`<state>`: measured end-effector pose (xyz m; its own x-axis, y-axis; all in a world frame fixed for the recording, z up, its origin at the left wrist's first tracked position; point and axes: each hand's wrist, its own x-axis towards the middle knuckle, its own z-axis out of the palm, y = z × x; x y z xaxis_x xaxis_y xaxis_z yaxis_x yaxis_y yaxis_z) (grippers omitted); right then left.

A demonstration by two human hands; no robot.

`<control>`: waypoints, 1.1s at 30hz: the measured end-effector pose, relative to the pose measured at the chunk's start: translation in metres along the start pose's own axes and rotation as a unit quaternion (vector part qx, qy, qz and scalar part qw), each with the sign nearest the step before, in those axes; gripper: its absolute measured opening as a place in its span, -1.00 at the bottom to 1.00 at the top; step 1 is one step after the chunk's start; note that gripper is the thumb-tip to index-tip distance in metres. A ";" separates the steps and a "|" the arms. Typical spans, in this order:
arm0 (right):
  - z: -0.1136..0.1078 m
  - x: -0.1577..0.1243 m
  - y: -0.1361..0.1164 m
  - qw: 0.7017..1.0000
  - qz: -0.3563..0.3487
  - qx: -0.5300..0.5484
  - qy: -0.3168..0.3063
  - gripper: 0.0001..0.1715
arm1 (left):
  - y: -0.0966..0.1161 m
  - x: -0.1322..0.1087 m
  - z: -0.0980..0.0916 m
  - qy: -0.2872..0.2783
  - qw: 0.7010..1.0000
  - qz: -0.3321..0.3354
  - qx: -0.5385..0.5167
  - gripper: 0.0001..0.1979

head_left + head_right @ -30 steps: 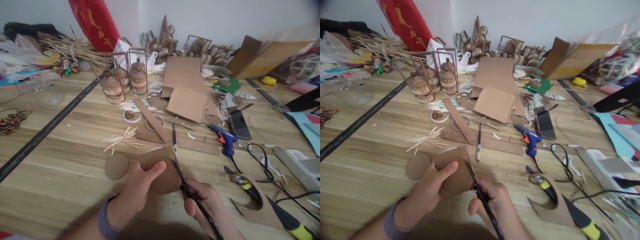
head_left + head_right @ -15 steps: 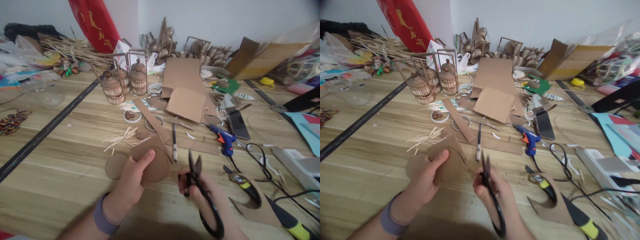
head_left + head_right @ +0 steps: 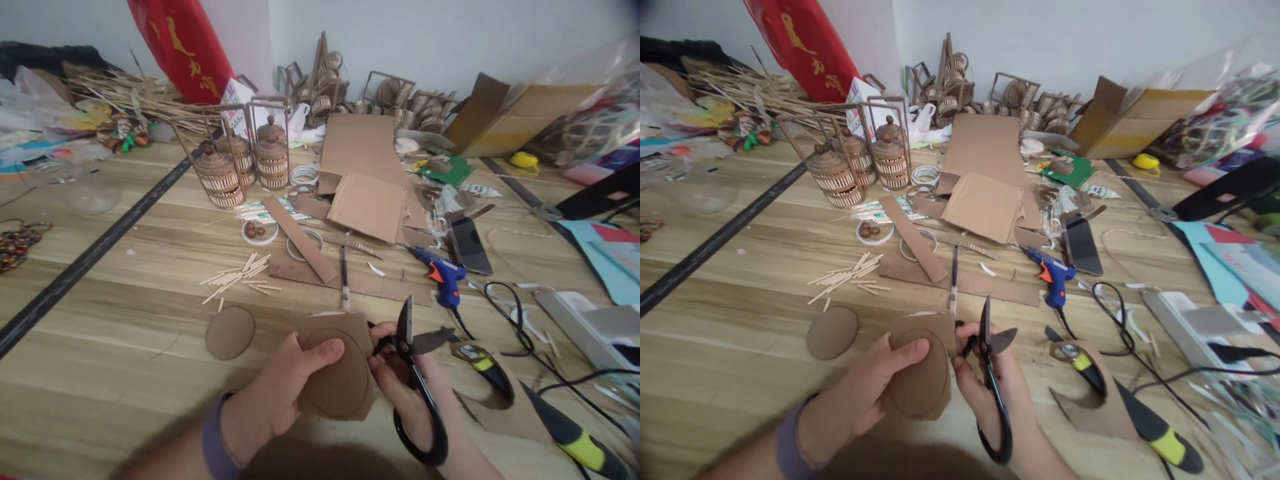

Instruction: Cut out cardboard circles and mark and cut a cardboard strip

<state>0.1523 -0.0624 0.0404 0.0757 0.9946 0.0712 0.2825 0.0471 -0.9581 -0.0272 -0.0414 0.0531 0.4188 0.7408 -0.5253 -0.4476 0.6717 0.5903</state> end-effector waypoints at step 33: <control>-0.021 0.002 -0.010 0.942 0.172 -0.010 -0.288 -0.20 | 0.008 0.002 -0.013 0.148 0.964 0.147 0.166 -0.51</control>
<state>0.1697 -0.0625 0.0556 -0.3642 0.8363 -0.4098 0.3538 -0.2828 -0.8916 -0.0405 -0.0341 0.0485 0.0463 0.9025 -0.4283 -0.2143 0.4277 0.8781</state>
